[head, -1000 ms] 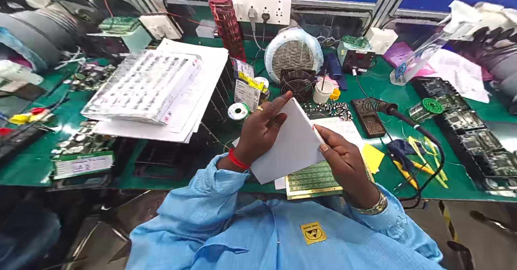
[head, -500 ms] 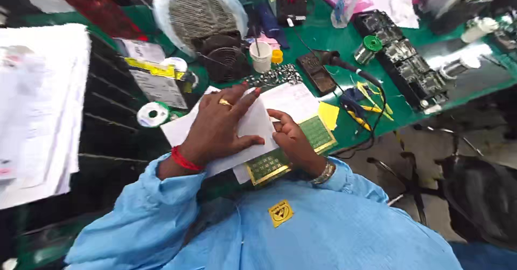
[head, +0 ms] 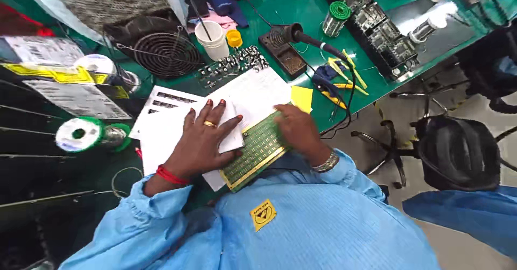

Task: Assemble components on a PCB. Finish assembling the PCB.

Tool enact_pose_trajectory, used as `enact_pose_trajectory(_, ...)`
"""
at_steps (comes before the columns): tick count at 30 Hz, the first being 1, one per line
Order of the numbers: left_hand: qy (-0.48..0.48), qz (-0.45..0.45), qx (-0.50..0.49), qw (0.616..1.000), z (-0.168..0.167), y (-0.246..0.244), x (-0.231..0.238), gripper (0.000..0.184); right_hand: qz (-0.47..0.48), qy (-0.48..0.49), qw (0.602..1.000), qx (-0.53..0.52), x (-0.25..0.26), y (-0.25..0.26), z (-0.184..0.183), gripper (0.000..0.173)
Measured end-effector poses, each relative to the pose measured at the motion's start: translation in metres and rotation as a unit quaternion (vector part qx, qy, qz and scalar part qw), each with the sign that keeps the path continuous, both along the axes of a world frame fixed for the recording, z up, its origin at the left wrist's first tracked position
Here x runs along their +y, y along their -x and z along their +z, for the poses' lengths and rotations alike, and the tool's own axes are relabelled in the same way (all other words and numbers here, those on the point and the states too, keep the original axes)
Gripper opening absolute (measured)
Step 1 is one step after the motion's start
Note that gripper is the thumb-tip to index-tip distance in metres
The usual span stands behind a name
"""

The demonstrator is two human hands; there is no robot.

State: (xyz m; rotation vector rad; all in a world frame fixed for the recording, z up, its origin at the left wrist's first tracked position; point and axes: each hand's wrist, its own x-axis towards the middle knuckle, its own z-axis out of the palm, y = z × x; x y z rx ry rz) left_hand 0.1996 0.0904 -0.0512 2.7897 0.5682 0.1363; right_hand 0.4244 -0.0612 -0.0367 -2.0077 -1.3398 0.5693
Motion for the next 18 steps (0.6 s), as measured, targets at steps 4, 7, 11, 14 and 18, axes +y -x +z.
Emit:
enact_pose_trajectory(4, 0.029, 0.014, 0.013, 0.999, 0.005, 0.002, 0.003, 0.102, -0.200, 0.083, 0.959, -0.181, -0.033, -0.053, -0.008, 0.050)
enact_pose_trajectory(7, 0.061, 0.040, -0.004, 0.997, 0.011, 0.001, 0.011, 0.098, -0.266, 0.147, 0.936, -0.178, -0.041, -0.071, -0.022, 0.065)
enact_pose_trajectory(11, 0.065, 0.065, -0.015, 0.996, 0.009, -0.004, 0.022, 0.084, -0.291, 0.140, 0.931, -0.172, -0.039, -0.084, -0.033, 0.063)
enact_pose_trajectory(14, 0.089, 0.075, -0.030, 0.993, 0.009, -0.010, 0.028, 0.061, -0.281, 0.157, 0.941, -0.108, -0.044, -0.091, -0.029, 0.059)
enact_pose_trajectory(18, 0.114, 0.079, -0.062, 0.988, 0.005, -0.016, 0.037, 0.041, -0.208, 0.128, 0.970, 0.022, -0.065, -0.094, -0.025, 0.056)
